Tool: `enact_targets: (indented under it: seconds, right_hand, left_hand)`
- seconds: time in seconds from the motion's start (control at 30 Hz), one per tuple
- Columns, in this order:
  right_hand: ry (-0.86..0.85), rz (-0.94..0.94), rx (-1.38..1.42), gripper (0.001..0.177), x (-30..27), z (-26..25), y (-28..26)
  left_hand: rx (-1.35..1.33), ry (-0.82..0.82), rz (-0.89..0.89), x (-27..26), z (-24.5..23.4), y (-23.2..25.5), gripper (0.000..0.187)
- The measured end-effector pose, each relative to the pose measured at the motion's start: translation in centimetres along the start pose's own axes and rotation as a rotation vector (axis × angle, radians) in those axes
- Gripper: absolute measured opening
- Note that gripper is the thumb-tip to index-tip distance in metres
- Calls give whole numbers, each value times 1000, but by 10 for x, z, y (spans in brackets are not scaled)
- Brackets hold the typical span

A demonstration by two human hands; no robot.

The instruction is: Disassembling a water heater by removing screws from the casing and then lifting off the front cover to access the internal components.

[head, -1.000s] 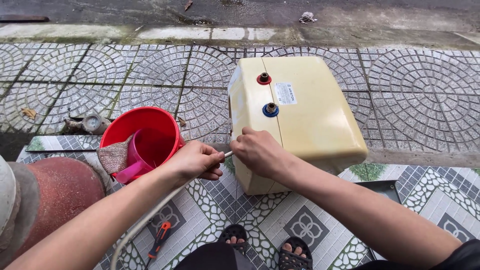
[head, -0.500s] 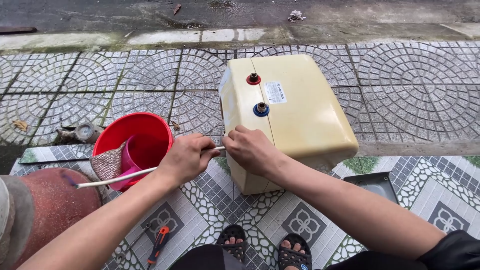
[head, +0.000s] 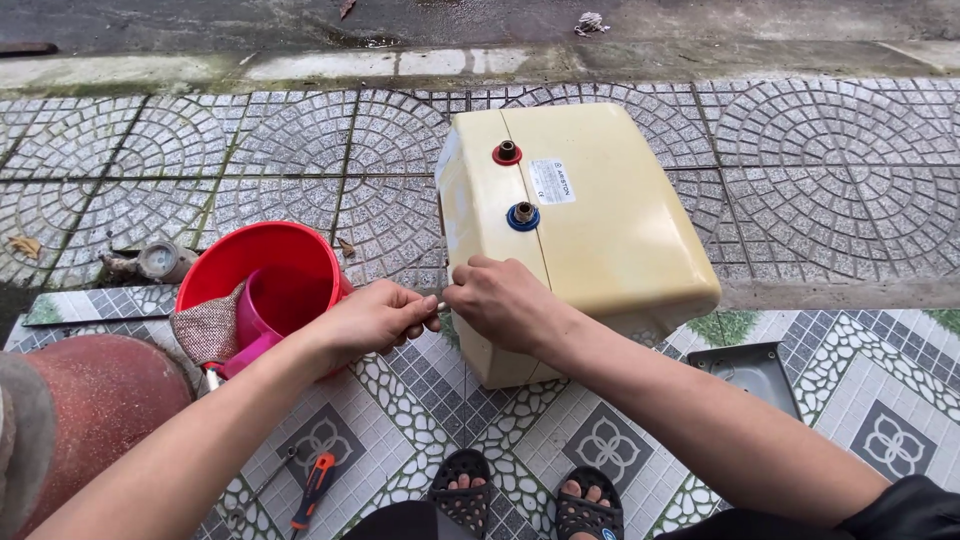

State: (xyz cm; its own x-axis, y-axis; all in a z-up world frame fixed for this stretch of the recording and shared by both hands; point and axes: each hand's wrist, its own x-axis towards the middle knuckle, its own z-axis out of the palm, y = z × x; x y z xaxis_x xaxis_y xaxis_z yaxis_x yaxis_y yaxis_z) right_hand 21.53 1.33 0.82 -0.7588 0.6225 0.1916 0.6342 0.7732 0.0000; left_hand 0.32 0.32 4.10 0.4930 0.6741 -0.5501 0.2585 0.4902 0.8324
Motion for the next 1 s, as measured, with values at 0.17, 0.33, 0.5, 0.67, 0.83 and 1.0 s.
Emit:
enact_targets:
  seconds: [0.17, 0.33, 0.5, 0.67, 0.83, 1.0]
  right_hand:
    - [-137, 7, 415, 3, 6, -40, 18]
    - [-206, 38, 385, 19, 5, -64, 8]
    - [-132, 47, 195, 43, 2, -10, 7]
    - [-11, 72, 115, 17, -5, 17, 9]
    - [-179, 31, 265, 8, 10, -29, 20]
    - [-252, 83, 431, 19, -7, -53, 32]
  left_hand:
    - [987, 274, 235, -18, 10, 22, 48]
    - [1397, 498, 409, -12, 15, -19, 25]
    - [1615, 589, 618, 3, 3, -22, 6]
    - [1110, 317, 373, 8, -4, 14, 10]
    - [775, 210, 52, -2, 1, 31, 13]
    - [349, 200, -89, 17, -6, -7, 19]
